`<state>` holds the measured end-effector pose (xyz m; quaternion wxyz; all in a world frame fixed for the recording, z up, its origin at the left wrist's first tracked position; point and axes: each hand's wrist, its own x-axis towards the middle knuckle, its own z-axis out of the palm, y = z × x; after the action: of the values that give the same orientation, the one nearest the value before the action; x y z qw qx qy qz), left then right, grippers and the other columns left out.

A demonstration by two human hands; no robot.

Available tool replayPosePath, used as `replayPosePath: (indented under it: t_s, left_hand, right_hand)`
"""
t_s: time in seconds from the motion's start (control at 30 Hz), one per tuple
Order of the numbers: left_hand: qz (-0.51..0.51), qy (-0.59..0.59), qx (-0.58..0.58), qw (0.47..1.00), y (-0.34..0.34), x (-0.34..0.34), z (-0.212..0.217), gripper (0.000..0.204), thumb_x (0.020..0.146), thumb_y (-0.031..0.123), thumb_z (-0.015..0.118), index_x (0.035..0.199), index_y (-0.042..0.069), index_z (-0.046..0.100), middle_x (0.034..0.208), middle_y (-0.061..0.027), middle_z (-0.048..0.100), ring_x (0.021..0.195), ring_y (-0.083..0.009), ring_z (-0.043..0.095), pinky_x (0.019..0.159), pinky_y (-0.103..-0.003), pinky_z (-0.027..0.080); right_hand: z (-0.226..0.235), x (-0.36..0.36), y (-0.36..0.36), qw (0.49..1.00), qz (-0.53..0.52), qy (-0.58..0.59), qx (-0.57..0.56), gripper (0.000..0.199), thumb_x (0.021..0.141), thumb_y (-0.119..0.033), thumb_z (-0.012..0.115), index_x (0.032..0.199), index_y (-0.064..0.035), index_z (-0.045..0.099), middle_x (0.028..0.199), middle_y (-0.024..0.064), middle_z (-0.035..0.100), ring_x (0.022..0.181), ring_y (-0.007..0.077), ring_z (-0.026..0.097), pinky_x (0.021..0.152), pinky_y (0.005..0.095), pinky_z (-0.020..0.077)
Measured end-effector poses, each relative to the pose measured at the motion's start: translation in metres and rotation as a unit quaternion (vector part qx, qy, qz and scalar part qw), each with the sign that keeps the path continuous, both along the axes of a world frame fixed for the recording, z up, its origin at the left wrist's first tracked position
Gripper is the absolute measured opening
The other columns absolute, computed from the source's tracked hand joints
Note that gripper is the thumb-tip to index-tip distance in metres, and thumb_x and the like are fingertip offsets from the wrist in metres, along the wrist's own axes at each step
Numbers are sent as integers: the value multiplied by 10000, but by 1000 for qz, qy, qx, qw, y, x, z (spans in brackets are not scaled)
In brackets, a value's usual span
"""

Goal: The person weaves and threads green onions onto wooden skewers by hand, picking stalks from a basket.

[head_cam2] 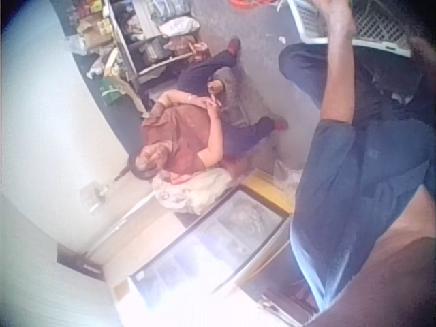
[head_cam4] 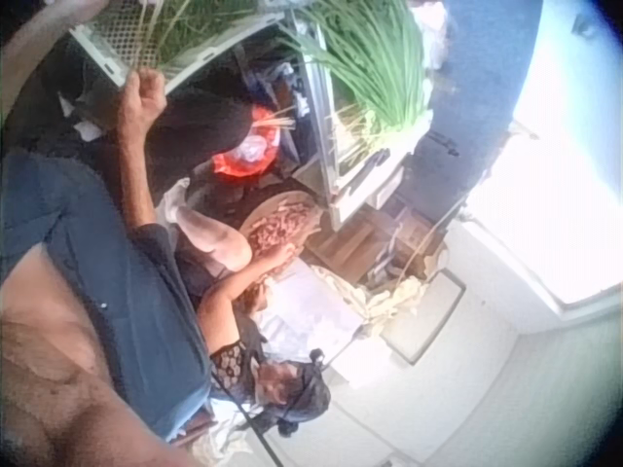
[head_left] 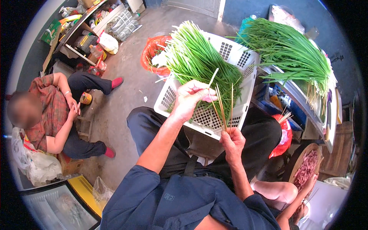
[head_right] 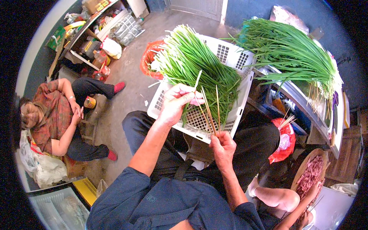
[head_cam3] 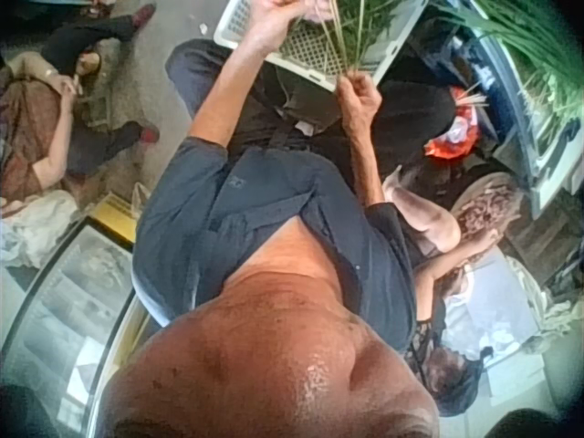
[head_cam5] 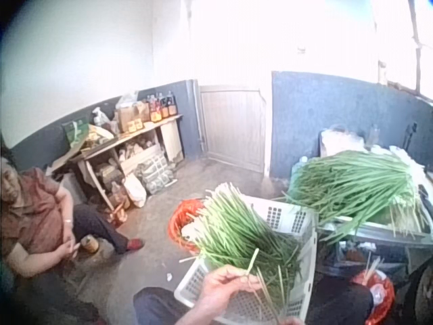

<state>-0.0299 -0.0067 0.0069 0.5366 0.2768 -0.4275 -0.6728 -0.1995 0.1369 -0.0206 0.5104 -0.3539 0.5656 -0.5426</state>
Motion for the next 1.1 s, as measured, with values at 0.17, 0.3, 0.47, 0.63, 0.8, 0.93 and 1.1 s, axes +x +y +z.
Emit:
replayPosePath:
  t_s: [0.17, 0.3, 0.47, 0.63, 0.8, 0.93, 1.1]
  left_hand:
    - [-49, 83, 79, 992, -1, 10, -4, 140, 929, 113, 548, 990, -9, 579, 951, -191, 663, 819, -263, 683, 803, -393, 561]
    - [-71, 42, 95, 992, -3, 16, -1, 122, 925, 105, 556, 963, -6, 590, 962, -181, 665, 823, -258, 681, 817, -389, 555]
    - [-73, -6, 97, 993, 5, 13, -9, 117, 913, 103, 580, 932, -10, 602, 954, -162, 671, 858, -242, 674, 787, -353, 549]
    - [-61, -34, 107, 992, 12, 5, -15, 118, 912, 105, 586, 909, -9, 611, 920, -150, 681, 823, -235, 680, 765, -331, 545]
    - [-68, -52, 123, 989, 18, -4, -20, 114, 902, 89, 597, 898, -22, 622, 894, -150, 686, 797, -231, 684, 746, -320, 547]
    - [-130, -63, 140, 980, 38, -19, -24, 124, 878, 83, 633, 887, -41, 646, 873, -138, 692, 787, -192, 676, 745, -306, 545]
    - [-162, -110, 119, 973, 47, -30, -31, 142, 860, 101, 664, 908, -33, 651, 858, -106, 691, 787, -155, 661, 760, -280, 532]
  right_hand:
    - [8, 0, 2, 1000, 6, -10, 0, 82, 882, -51, 621, 855, -20, 549, 671, -7, 571, 570, 53, 522, 530, 196, 423]
    - [9, -2, 2, 1000, 21, -2, 7, 81, 879, -47, 621, 849, -25, 549, 664, -13, 566, 563, 51, 517, 525, 195, 418]
    - [7, -5, 10, 999, 16, -23, 35, 87, 879, -59, 622, 844, -29, 549, 649, -17, 562, 548, 45, 503, 508, 190, 397]
    - [7, -5, 16, 999, 10, -33, 37, 84, 878, -65, 621, 847, -29, 552, 639, -18, 558, 535, 42, 487, 492, 188, 374]
    - [4, -7, 20, 997, 4, -42, 60, 106, 876, -83, 624, 836, -29, 542, 632, -11, 557, 521, 46, 478, 481, 190, 367]
    - [10, -4, 13, 996, 11, -32, 81, 108, 881, -95, 618, 837, -33, 541, 626, -12, 550, 510, 44, 470, 471, 188, 359]
    - [12, 0, -2, 997, -20, -51, 59, 101, 890, -98, 605, 840, -37, 541, 619, -15, 543, 497, 33, 450, 459, 175, 335]
